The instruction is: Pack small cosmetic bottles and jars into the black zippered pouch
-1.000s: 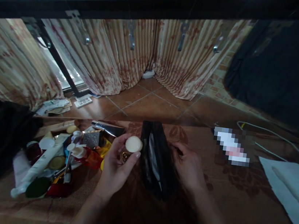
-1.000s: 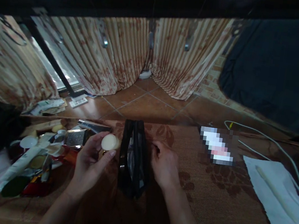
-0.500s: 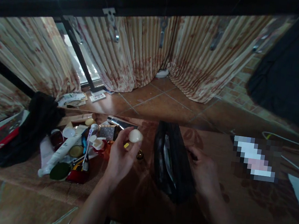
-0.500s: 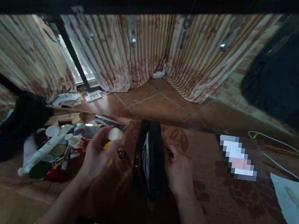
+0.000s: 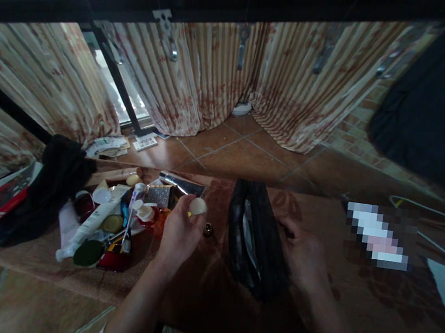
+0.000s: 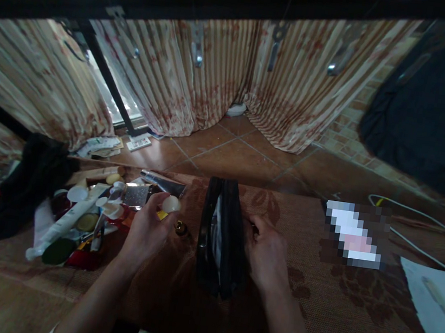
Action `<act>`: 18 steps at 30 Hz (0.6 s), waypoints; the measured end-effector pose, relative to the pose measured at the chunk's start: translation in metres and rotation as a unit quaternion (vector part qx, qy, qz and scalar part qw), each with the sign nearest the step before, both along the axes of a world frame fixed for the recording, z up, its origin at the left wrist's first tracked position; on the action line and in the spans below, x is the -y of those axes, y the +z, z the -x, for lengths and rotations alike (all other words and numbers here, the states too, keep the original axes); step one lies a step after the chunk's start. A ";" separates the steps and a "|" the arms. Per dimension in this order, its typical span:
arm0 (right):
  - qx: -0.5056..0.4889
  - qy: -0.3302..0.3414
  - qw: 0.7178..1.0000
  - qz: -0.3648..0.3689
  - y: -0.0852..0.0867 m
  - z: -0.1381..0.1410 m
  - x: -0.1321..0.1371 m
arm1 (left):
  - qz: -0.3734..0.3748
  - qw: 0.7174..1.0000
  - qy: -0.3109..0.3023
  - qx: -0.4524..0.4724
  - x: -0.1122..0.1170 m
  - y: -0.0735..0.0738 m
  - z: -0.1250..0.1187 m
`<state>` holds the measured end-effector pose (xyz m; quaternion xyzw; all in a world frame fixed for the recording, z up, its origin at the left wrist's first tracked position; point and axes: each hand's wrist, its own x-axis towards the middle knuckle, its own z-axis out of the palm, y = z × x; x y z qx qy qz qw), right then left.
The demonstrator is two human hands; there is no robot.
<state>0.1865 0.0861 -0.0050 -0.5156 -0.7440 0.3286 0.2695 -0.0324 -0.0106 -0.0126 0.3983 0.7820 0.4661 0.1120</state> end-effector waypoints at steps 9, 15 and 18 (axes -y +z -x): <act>-0.004 0.000 1.000 0.010 0.001 -0.001 0.000 | 0.155 0.985 -0.036 -0.068 0.004 0.006 0.005; -0.003 -0.005 1.000 -0.009 0.003 0.001 0.001 | 0.205 0.969 -0.078 -0.113 0.007 0.004 0.007; -0.007 0.002 1.000 -0.007 0.002 0.001 0.001 | 0.224 0.964 -0.080 -0.118 0.008 0.005 0.006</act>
